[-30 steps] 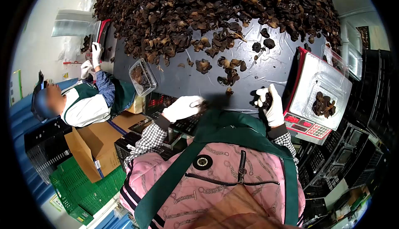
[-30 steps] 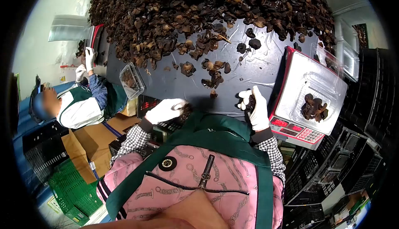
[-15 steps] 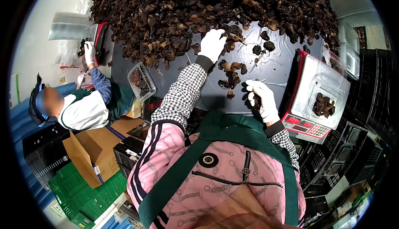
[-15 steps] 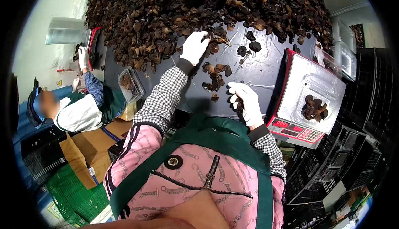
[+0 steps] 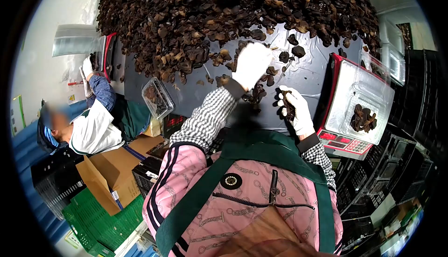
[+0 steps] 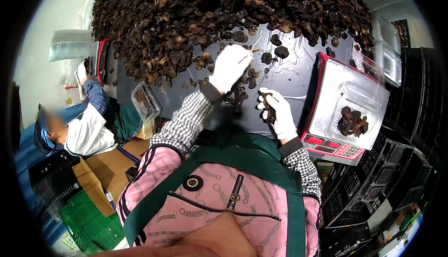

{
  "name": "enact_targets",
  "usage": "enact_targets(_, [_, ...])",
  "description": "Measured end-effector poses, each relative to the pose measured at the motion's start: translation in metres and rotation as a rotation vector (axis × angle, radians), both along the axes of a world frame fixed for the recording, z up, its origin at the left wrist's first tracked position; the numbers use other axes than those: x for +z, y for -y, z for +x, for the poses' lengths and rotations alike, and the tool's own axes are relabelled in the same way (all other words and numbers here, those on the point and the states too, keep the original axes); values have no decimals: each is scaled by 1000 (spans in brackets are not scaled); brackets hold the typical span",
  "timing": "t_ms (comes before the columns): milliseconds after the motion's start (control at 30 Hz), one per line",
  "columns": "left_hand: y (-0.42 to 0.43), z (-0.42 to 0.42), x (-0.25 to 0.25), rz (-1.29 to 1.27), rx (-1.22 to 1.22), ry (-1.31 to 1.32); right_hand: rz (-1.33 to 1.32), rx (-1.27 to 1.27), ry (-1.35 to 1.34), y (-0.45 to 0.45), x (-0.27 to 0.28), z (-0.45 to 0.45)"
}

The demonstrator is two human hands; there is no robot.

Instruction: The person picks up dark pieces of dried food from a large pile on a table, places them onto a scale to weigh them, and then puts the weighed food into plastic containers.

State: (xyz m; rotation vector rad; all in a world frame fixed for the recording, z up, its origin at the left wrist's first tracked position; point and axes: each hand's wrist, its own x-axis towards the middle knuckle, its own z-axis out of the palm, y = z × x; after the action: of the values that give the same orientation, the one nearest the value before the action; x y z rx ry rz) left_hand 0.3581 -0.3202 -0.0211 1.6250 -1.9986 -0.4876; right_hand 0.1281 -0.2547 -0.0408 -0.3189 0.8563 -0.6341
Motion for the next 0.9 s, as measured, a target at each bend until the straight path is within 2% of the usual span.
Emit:
enact_targets(33, [14,0,-12,-112,85,137,9,-1,-2,0,2,-1])
enact_targets(100, [29,-2,-32,-183,51,314,12,-3,-62,-2,4,2])
enact_targets(167, [38,0,-48,-146,30,389,-5,18,-132,-4,1,2])
enact_targets(300, [15,5,-11,-357,24,94,52,-83,-148,-3,-4,1])
enact_targets(367, [-32,20,10,-210,-118,229,-43,-87,-261,5,-1,0])
enact_targets(433, [-80,29,32,41,-89,-71,-197,-90,-400,15,1,1])
enact_targets(500, [-141,50,35,248,-124,55,-445,-73,-622,38,4,2])
enact_targets(567, [-204,74,27,606,-156,187,-1051,-152,-989,62,-39,3])
enact_targets(633, [-246,91,20,952,-165,313,-1125,-32,-1196,88,-17,13])
enact_targets(667, [-257,88,30,904,-163,441,-1304,-97,-1292,97,-29,17])
enact_targets(700, [-261,87,41,854,-162,568,-1310,-36,-1390,105,-36,21])
enact_targets(733, [-249,85,42,949,-142,500,-1314,30,-1487,111,-42,24])
enact_targets(767, [-236,83,42,885,-132,329,-1316,98,-1585,117,-48,27])
enact_targets(833, [-200,68,29,621,-104,227,-1322,-12,-1514,122,-61,25])
enact_targets(900, [-143,35,36,203,-89,181,-1262,-133,-1424,123,-60,21])
